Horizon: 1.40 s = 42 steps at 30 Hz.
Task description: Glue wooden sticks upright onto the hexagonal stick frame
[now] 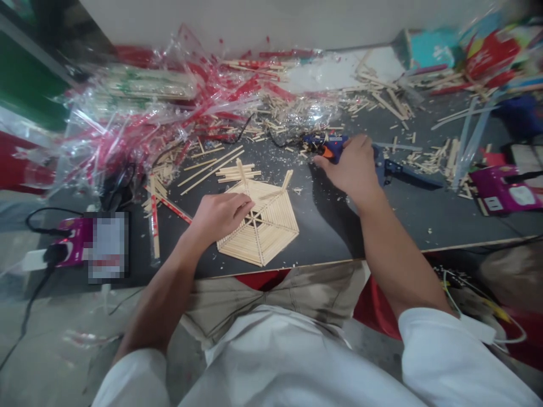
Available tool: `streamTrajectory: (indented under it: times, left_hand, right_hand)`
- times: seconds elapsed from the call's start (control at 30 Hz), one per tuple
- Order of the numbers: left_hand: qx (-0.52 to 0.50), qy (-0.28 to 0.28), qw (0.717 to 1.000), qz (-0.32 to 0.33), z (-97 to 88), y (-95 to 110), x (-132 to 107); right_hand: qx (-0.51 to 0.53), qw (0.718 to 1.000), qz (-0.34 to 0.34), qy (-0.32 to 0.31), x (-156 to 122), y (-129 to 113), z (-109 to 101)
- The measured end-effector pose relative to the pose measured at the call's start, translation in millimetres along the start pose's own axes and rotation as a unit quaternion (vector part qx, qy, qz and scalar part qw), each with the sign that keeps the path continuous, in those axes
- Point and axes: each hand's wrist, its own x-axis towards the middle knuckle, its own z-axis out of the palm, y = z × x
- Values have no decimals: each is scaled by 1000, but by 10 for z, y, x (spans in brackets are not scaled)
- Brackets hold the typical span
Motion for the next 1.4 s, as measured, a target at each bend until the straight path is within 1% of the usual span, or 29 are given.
streamTrajectory:
  times: [0.17,0.3,0.37,0.47,0.53,0.6,0.7,0.77,0.87,0.97,1.03,1.07,1.1,1.13,1.17,1.23,1.3,1.4]
  left_hand:
    - [8,15,1000,15,-42,28,-14]
    - [26,42,998,41,-136,95,-33]
    - [37,38,998,44,-205,127,-53]
    - [37,25,999,28,-290,153,-134]
    - [24,27,999,14,-309,162,-247]
    - [6,44,999,-8,-300,182,-415]
    - [-25,81,995,-56,-269,243,-743]
    - [-47,104,990,-83,-259,283,-973]
    - [-49,143,983,-104,-271,289,-1246]
    - [-40,166,980,-104,-301,219,-1346]
    - [-32,190,977,-92,-328,146,-1293]
    - [-25,199,976,-90,-344,107,-1231]
    - [-14,202,975,-93,-362,67,-1147]
    - [0,189,976,-108,-381,26,-1042]
    - [6,162,978,-130,-399,-15,-917]
    - [16,86,983,-158,-426,-99,-624]
    - [19,29,989,-146,-422,-185,-297]
    - [50,-43,989,-133,-353,-313,160]
  right_hand:
    - [-18,999,24,-17,-21,-35,23]
    - [-42,999,20,-14,-57,-53,45]
    - [-47,999,17,-5,-72,-56,52]
    - [-38,999,14,10,-85,-58,67]
    - [-27,999,13,17,-92,-66,76]
    - [-20,1000,11,19,-106,-80,70]
    - [-12,1000,-3,27,-150,-101,7]
    - [-1,999,-18,46,-202,-103,-74]
    - [40,994,-53,87,-338,-79,-220]
    - [92,984,-79,128,-594,-46,-340]
    - [110,979,-82,148,-844,-46,-389]
    - [115,979,-80,147,-987,-59,-406]
    - [122,979,-79,145,-1137,-83,-420]
    - [129,978,-76,147,-1288,-119,-431]
    - [135,977,-70,147,-1435,-166,-441]
    - [154,978,-70,123,-1700,-288,-465]
    - [180,976,-85,83,-1899,-430,-493]
    - [220,965,-135,45,-2053,-635,-536]
